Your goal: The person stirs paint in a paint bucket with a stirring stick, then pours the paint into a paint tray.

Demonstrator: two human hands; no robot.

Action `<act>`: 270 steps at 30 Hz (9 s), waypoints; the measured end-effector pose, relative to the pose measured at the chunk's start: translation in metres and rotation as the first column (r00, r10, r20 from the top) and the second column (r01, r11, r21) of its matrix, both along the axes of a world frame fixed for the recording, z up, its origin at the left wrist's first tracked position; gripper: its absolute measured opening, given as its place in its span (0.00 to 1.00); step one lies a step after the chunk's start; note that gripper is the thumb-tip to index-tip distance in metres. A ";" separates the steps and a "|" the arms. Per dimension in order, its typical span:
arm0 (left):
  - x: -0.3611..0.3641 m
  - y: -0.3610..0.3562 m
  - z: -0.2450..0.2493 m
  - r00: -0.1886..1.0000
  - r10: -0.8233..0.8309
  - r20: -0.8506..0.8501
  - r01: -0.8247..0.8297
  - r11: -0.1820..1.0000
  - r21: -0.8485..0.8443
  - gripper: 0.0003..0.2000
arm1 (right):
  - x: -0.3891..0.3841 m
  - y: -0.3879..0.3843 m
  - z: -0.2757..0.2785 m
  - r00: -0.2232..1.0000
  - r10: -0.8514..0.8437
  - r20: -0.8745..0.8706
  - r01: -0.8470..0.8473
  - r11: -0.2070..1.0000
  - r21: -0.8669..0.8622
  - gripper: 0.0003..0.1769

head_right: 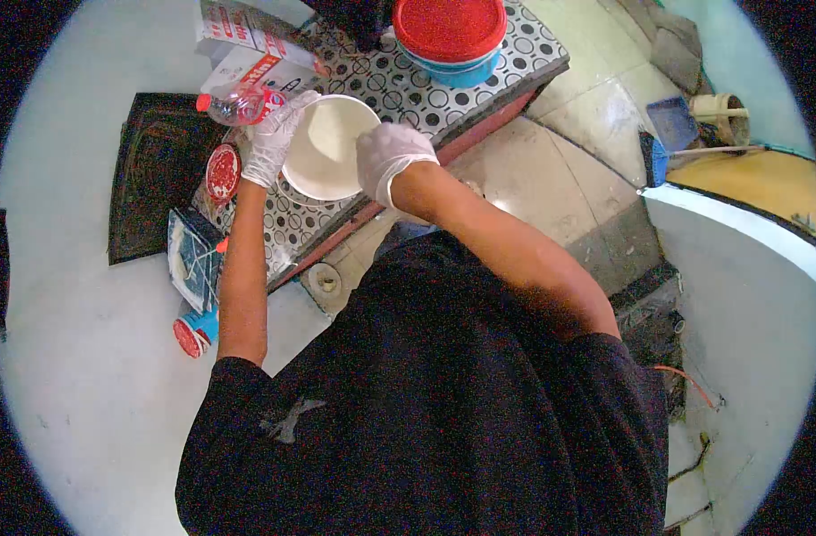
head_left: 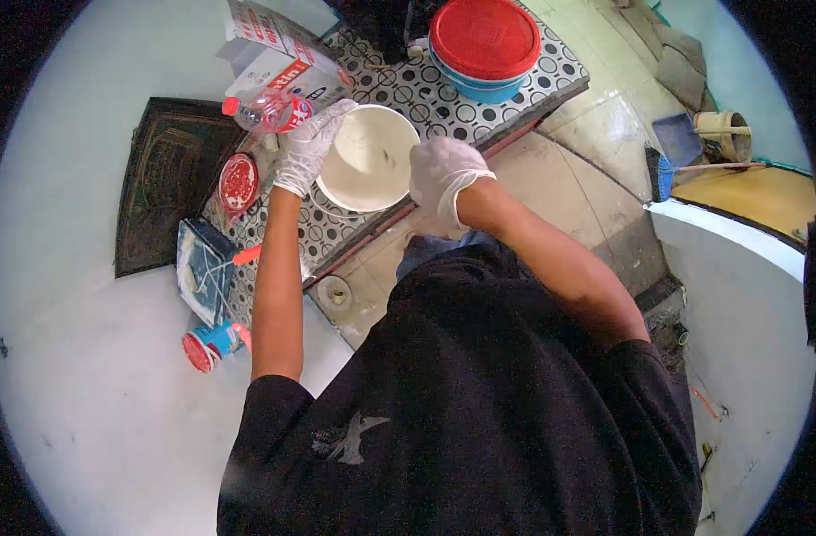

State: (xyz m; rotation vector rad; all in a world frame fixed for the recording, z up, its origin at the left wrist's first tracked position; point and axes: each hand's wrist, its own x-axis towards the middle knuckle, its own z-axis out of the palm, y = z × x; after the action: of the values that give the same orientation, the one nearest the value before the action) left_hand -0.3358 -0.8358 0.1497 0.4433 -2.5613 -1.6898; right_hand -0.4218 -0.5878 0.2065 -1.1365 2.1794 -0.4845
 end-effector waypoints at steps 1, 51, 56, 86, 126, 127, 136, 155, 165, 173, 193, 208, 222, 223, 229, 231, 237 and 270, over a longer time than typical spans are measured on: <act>-0.001 0.001 0.001 1.000 -0.007 -0.013 0.007 1.000 0.006 0.15 | 0.001 -0.001 0.000 1.000 -0.001 -0.002 0.001 1.000 0.000 0.14; 0.054 -0.027 -0.015 0.993 0.004 -0.116 -0.022 0.988 -0.156 0.16 | 0.075 0.003 -0.013 0.995 0.009 0.097 0.019 0.959 -0.283 0.10; 0.056 -0.014 -0.014 0.993 -0.019 -0.115 -0.003 0.981 -0.193 0.16 | 0.104 0.011 -0.020 0.976 -0.027 0.217 0.085 0.961 -0.263 0.12; 0.019 -0.005 -0.002 0.998 0.070 0.002 -0.070 0.995 -0.071 0.15 | 0.043 0.027 -0.018 0.989 -0.097 0.108 0.115 0.977 -0.178 0.08; 0.108 -0.015 -0.027 0.853 0.513 -0.097 -0.522 0.840 -0.148 0.16 | 0.049 -0.029 0.010 0.961 0.166 -0.221 -0.191 0.977 -0.095 0.11; 0.106 -0.015 -0.026 0.864 0.494 -0.099 -0.504 0.846 -0.173 0.16 | 0.050 -0.035 0.013 0.963 0.214 -0.162 -0.231 0.969 -0.092 0.11; 0.106 -0.012 -0.020 0.827 0.559 0.058 -0.508 0.789 -0.346 0.16 | 0.032 -0.073 0.023 0.887 0.407 -0.217 -0.404 0.913 0.061 0.14; 0.126 -0.025 -0.049 0.832 0.550 -0.070 -0.475 0.640 -0.604 0.17 | 0.015 -0.109 0.001 0.892 0.358 -0.275 -0.362 0.931 0.039 0.12; 0.130 -0.007 -0.050 0.805 0.590 -0.067 -0.471 0.565 -0.677 0.14 | 0.014 -0.113 0.005 0.869 0.411 -0.275 -0.411 0.909 0.061 0.15; 0.133 0.003 -0.033 0.790 0.602 0.119 -0.290 0.536 -0.793 0.16 | 0.022 -0.093 -0.004 0.831 0.444 -0.337 -0.475 0.880 -0.012 0.15; 0.148 0.026 -0.024 0.867 0.465 -0.181 -0.415 0.472 -0.778 0.16 | 0.069 -0.025 -0.022 0.928 0.223 -0.298 -0.300 0.923 -0.241 0.08; 0.128 0.013 -0.025 0.844 0.513 -0.156 -0.502 0.654 -0.566 0.17 | 0.061 -0.005 -0.035 0.995 0.095 0.024 -0.094 0.995 -0.033 0.08; 0.087 0.028 -0.002 0.870 0.467 -0.157 -0.491 0.792 -0.363 0.16 | 0.045 0.006 -0.009 0.999 -0.037 -0.007 0.036 0.986 -0.160 0.09; 0.086 0.031 -0.001 0.881 0.445 -0.160 -0.471 0.799 -0.375 0.16 | 0.047 -0.003 -0.022 0.999 -0.049 -0.018 0.046 0.987 -0.151 0.09; 0.086 0.033 -0.005 0.891 0.422 -0.169 -0.455 0.825 -0.336 0.15 | 0.045 0.002 -0.009 0.987 -0.139 -0.078 0.110 0.947 -0.301 0.09; 0.083 0.036 -0.003 0.871 0.467 -0.151 -0.490 0.809 -0.326 0.15 | 0.038 0.004 -0.013 0.992 -0.092 -0.082 0.070 0.968 -0.240 0.09; 0.078 0.034 0.005 0.920 0.363 -0.148 -0.387 0.780 -0.492 0.15 | 0.034 0.009 -0.021 0.991 -0.066 -0.121 0.051 0.991 -0.122 0.08; 0.052 0.033 0.002 0.949 0.274 -0.155 -0.315 0.832 -0.457 0.12 | 0.001 0.008 -0.022 0.994 0.031 -0.100 -0.044 0.991 -0.129 0.12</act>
State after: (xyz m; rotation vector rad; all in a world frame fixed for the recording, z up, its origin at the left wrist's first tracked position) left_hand -0.2843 -0.8031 0.1516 0.6691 -2.5552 -0.9095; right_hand -0.4209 -0.5794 0.1846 -1.2944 2.2323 -0.5731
